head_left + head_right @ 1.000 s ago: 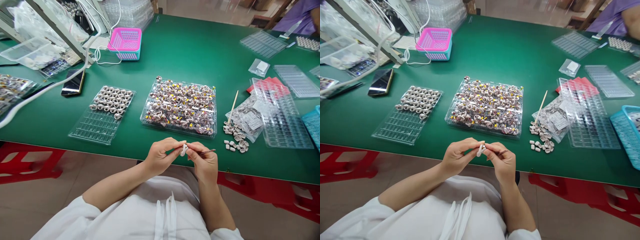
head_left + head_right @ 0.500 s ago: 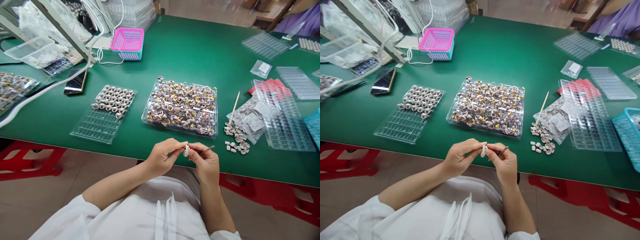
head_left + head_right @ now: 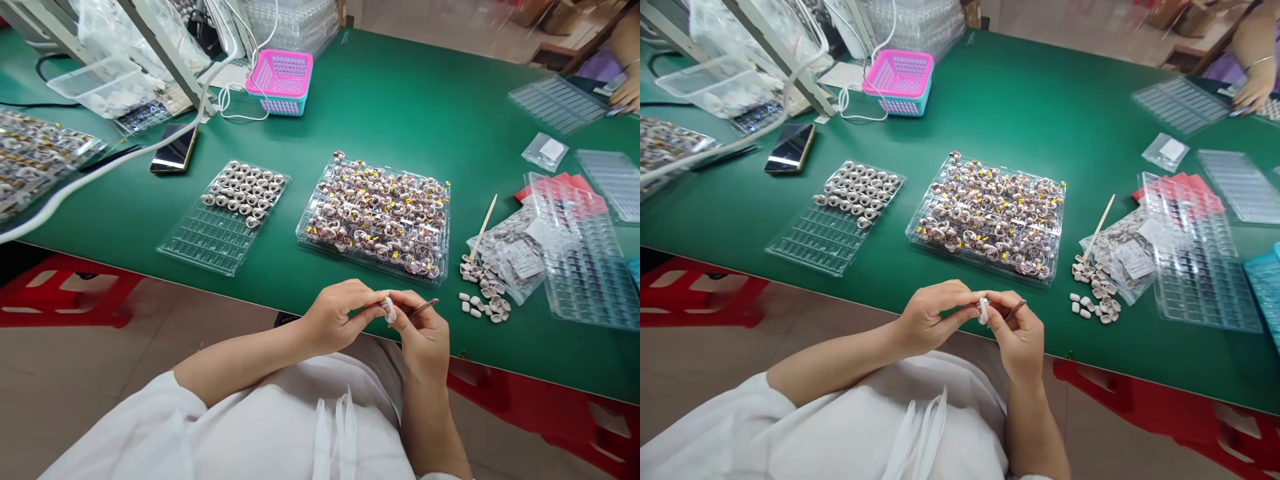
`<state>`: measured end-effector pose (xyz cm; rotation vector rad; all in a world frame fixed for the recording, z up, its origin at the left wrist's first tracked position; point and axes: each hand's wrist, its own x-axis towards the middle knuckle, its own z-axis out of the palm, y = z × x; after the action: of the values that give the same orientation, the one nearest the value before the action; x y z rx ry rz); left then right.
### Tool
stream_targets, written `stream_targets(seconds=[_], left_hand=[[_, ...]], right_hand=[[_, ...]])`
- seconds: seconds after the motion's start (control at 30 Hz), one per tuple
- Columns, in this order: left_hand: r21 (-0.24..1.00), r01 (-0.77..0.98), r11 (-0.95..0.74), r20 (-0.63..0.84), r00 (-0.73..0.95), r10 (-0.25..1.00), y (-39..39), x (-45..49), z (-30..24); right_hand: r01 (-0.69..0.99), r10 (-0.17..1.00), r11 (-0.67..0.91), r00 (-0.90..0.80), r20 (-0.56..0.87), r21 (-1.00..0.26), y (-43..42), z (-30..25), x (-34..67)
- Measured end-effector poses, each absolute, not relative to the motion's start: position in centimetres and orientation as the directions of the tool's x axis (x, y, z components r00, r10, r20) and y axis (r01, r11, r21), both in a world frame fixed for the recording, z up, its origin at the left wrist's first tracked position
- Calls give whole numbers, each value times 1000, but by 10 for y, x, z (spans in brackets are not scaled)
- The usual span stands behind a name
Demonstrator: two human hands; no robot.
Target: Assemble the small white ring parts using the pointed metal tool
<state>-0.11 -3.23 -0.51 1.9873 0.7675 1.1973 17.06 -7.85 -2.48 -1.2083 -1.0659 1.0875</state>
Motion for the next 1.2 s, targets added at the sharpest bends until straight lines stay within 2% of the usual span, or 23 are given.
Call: stream_targets(seconds=[0.23, 0.33, 0.4, 0.47, 0.57, 0.67, 0.77, 0.87, 1.0, 1.07, 1.13, 1.2], left_hand=[[754, 58, -655, 584, 398, 708, -33, -3, -4], [781, 48, -623, 559, 393, 730, -35, -5, -3], [839, 27, -543, 487, 407, 773, -36, -7, -1], [931, -18, -365, 334, 449, 829, -36, -10, 3], [990, -107, 93, -27, 504, 863, -32, -13, 9], [864, -154, 479, -315, 577, 753, -24, -16, 15], [776, -100, 623, -416, 660, 625, -15, -18, 20], [768, -48, 639, -445, 678, 585, -11, -19, 22], [833, -25, 553, -406, 652, 641, -12, -17, 18], [907, -35, 419, -302, 637, 709, -14, -17, 12], [969, -73, 235, -136, 637, 758, -16, -15, 6], [986, -141, 87, 26, 649, 760, -19, -12, -1]], right_hand=[[19, 990, 97, 97, 98, -995, -82, -21, 169], [62, 988, 128, 82, 133, -990, -83, -20, 169], [93, 986, 153, 59, 159, -984, -84, -18, 170], [140, 982, 179, 27, 184, -974, -83, -16, 171], [241, 975, 217, -14, 220, -946, -83, -10, 174], [365, 968, 251, -93, 233, -897, -81, -1, 179], [445, 939, 321, -266, 219, -836, -80, 8, 183], [441, 899, 395, -368, 240, -806, -78, 12, 186], [384, 906, 397, -307, 290, -834, -78, 8, 185], [332, 934, 333, -246, 260, -883, -79, 3, 184], [250, 958, 262, -188, 219, -932, -81, -4, 181], [174, 969, 231, -133, 210, -957, -84, -13, 177]])
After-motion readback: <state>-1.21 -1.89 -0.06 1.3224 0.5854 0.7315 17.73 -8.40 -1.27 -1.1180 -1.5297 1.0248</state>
